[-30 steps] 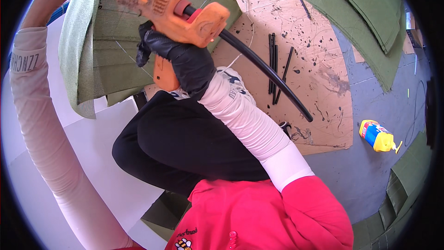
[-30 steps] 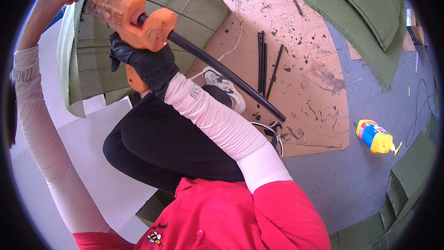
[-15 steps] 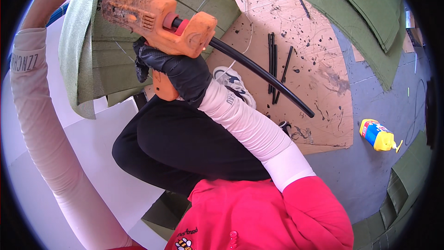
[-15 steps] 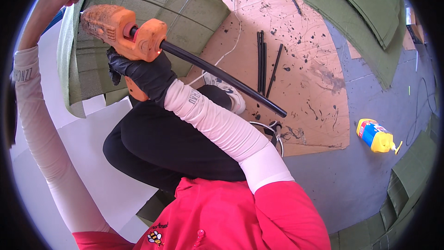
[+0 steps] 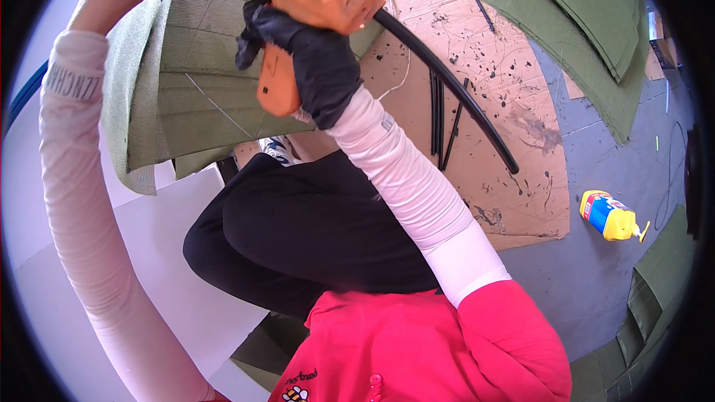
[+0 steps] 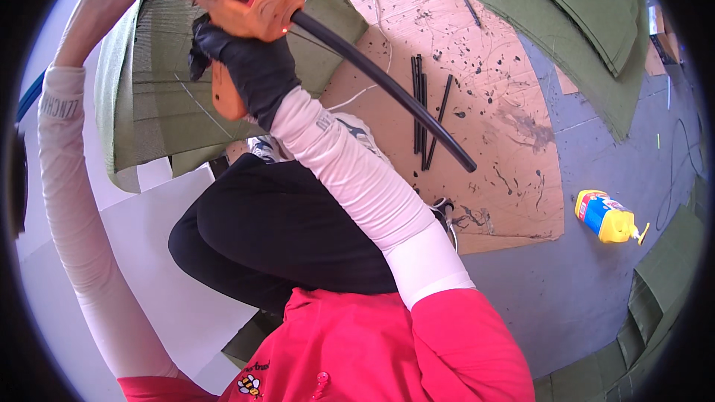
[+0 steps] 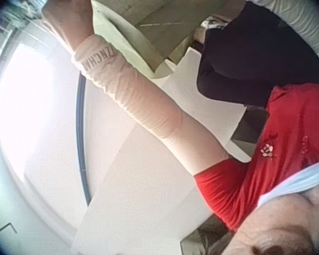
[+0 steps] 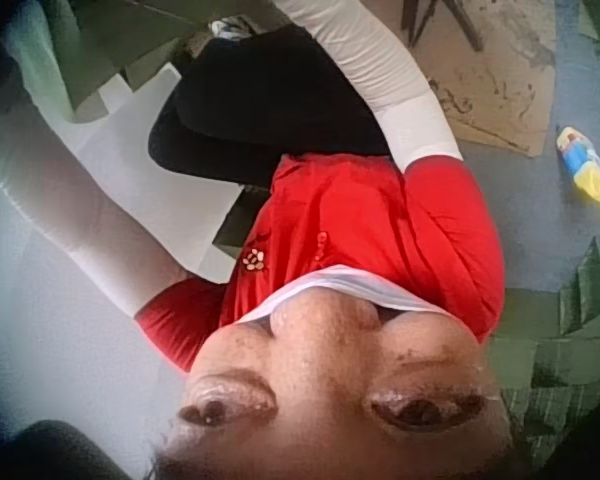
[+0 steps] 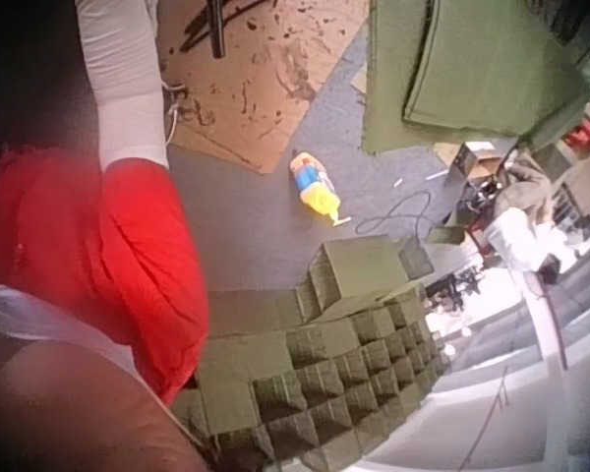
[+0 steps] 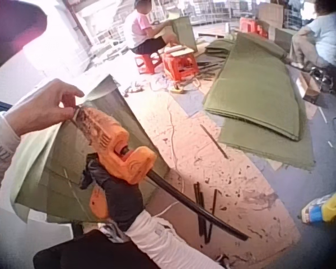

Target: Applying hot glue to fabric panels and assembling them into a three-dimensional box-like shape.

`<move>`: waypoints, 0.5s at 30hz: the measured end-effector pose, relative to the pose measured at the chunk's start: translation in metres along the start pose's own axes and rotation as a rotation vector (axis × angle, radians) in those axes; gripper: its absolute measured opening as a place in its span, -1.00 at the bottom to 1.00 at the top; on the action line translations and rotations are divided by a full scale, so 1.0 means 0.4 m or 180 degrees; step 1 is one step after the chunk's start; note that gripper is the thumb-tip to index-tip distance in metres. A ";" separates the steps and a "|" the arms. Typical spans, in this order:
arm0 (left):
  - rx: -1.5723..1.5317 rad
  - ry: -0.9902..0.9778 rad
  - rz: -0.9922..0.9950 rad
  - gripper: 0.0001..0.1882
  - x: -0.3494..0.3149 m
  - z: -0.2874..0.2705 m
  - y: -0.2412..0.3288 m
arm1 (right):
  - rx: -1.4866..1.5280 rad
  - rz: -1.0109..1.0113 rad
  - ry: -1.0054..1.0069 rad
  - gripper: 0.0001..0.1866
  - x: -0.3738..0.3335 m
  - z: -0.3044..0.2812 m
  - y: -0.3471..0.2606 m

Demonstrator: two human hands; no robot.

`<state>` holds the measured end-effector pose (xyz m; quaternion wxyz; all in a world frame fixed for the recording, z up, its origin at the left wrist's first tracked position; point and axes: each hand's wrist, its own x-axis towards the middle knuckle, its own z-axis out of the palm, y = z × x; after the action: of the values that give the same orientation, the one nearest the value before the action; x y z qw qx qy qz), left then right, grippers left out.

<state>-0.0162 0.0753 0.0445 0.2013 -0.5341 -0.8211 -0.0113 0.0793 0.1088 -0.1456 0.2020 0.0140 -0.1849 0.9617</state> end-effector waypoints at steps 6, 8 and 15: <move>0.0133 -0.0507 -0.0206 -0.65 0.053 -0.006 -0.001 | -0.0315 -0.0505 0.0067 -0.84 0.043 -0.018 -0.018; -0.0123 -0.0551 -0.0378 -0.69 0.054 -0.003 -0.014 | -0.0082 -0.0583 0.0088 -0.84 0.050 -0.007 -0.025; -0.0266 -0.0829 -0.0405 -0.76 0.058 -0.015 -0.016 | -0.0369 -0.0200 -0.0088 -0.75 0.019 -0.007 -0.021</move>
<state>-0.0282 0.0914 0.0591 0.0695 -0.4859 -0.8712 0.0111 0.0757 0.1201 -0.1444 0.2300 0.0214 -0.2426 0.9422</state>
